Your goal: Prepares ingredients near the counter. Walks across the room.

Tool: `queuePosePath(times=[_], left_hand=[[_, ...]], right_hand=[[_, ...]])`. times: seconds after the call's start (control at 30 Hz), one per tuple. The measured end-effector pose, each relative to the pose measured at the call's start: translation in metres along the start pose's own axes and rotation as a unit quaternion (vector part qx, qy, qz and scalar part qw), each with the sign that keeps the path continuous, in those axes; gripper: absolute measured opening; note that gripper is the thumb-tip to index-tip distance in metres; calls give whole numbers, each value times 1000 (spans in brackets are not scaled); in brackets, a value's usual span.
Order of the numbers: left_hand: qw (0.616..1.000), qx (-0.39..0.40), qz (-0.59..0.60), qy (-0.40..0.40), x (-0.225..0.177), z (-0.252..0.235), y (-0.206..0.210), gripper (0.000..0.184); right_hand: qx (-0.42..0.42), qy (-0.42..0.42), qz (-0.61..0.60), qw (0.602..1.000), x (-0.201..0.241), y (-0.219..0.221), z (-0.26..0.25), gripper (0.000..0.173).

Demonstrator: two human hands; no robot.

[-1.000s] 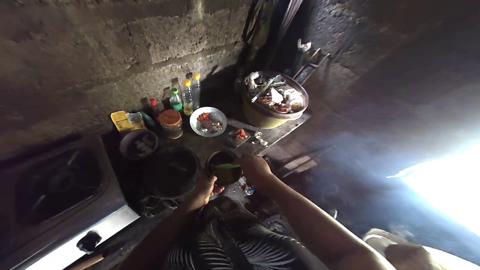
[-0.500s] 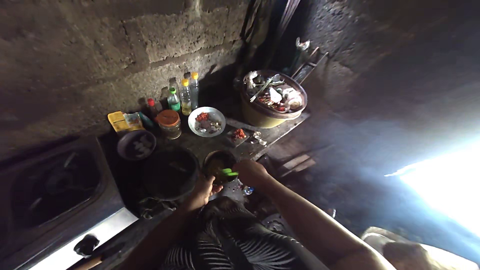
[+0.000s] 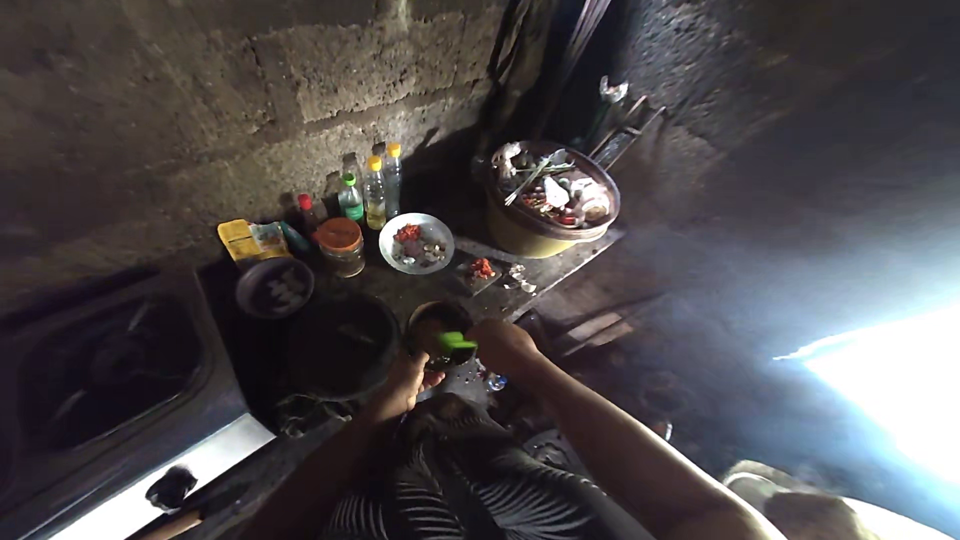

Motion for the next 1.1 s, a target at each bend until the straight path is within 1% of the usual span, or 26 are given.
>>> queuePosePath(times=[0.07,0.13,0.17,0.2,0.27,0.33,0.4,0.43,0.53,0.6,0.67,0.77,0.8,0.87,0.9,1.0,1.03,1.1], left_hand=[[1000,-3,0,0,1,1,1,53],[1000,-8,8,1,1,2,0,55],[1000,-10,13,1,1,2,-1,57],[1000,-12,15,2,1,1,-2,57],[1000,-14,11,1,1,1,-1,52],[1000,-16,8,3,2,2,0,49],[1000,-13,11,7,0,3,1,55],[1000,-11,11,9,-1,4,2,56],[1000,-10,12,8,-1,4,3,54],[1000,-13,13,8,1,3,3,56],[1000,-10,11,11,0,4,3,60],[1000,-12,10,14,-1,5,5,60],[1000,-14,12,15,0,5,5,62],[1000,-10,11,10,0,3,5,63],[1000,-10,6,8,0,2,5,62],[1000,-17,2,10,2,3,2,46],[1000,-17,4,18,2,6,0,44],[999,-9,4,37,3,6,1,47]], right_hand=[[-5,31,16,999,-2,-3,2,36],[18,1,2,1000,-4,5,-2,37],[22,-21,-10,999,-3,8,-3,38],[14,-26,-16,999,-3,7,-3,38],[-9,18,-1,1000,-4,-2,2,37],[0,27,16,1000,-5,2,1,35],[21,-11,2,1000,-3,8,-2,36],[19,-17,-5,1000,-3,7,-2,38],[2,24,14,1000,-5,-2,3,36],[24,6,12,1000,-4,4,2,34],[20,-9,-12,1000,-4,4,1,38],[-2,34,7,999,-6,-4,3,35],[7,22,9,1000,-7,0,1,34],[18,-29,-12,999,-7,4,-4,35],[14,-31,-15,999,-6,2,-3,36],[-4,32,-18,999,-5,-6,4,37],[0,24,-36,999,-4,-1,4,37],[-5,-44,-83,996,-5,8,4,34]])
Point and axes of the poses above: each hand's wrist, its own z-axis away from the middle knuckle, its own y-axis out of the palm, x = y × z, the point moved 7 cm from there along -z, towards the middle knuckle, and after that the axes turned 4 degrees about -x, right-handed, at the moved point
